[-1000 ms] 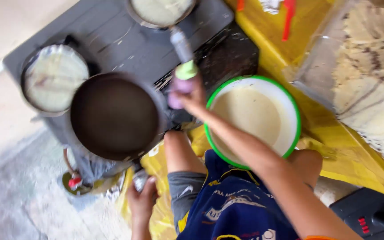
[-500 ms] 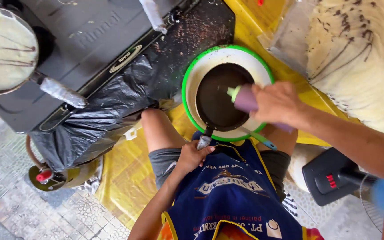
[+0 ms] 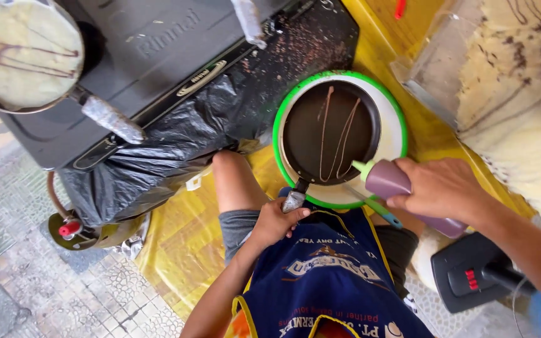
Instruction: Preparing crepes by pouring batter into pans, cooking them on a gas stove, stacking them, and applying chocolate sauce.
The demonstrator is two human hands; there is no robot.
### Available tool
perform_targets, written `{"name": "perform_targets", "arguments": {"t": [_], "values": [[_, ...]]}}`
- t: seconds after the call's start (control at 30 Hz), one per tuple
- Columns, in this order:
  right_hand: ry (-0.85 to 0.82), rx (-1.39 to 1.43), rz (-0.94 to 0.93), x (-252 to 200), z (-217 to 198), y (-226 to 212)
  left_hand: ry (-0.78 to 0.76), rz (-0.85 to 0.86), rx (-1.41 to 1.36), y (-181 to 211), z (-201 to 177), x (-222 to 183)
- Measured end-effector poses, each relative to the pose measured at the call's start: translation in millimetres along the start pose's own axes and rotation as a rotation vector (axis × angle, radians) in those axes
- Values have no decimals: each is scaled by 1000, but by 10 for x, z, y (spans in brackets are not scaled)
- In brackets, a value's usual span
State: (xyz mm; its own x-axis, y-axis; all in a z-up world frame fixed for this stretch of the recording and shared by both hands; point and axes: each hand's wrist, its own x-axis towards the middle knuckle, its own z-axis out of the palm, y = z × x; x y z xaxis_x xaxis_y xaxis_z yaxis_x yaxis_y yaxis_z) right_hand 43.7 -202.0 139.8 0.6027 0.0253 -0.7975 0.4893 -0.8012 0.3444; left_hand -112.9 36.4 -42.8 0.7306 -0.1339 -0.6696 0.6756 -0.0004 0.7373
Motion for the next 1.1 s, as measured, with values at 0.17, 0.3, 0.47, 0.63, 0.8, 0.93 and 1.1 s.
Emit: {"name": "perform_targets", "arguments": {"t": [0.17,0.3,0.47,0.63,0.8,0.93,1.1], "values": [[597,603,-54,833,-301,-411,376,53,-103,-60,-633,-437],[937,1075,-475,1688,-691,-1626,934,-71,-224,-50,-1131,-958],[1120,1340,-700,2569,-877,-2791,1159,164,-179,-372,-1303,-1323],[1101,1324,-723,2438,-301,-2325,1024,36,-88,-325,-1048,-1106],[441,189,-11,2609,2909,-1008,470,326,432,-237,-614,-437],[253,445,329,2749,4340,-447,246,100,386,-113,-326,-27],[940,37,-55,1508,3098,33,363,245,690,-483,-251,498]]}}
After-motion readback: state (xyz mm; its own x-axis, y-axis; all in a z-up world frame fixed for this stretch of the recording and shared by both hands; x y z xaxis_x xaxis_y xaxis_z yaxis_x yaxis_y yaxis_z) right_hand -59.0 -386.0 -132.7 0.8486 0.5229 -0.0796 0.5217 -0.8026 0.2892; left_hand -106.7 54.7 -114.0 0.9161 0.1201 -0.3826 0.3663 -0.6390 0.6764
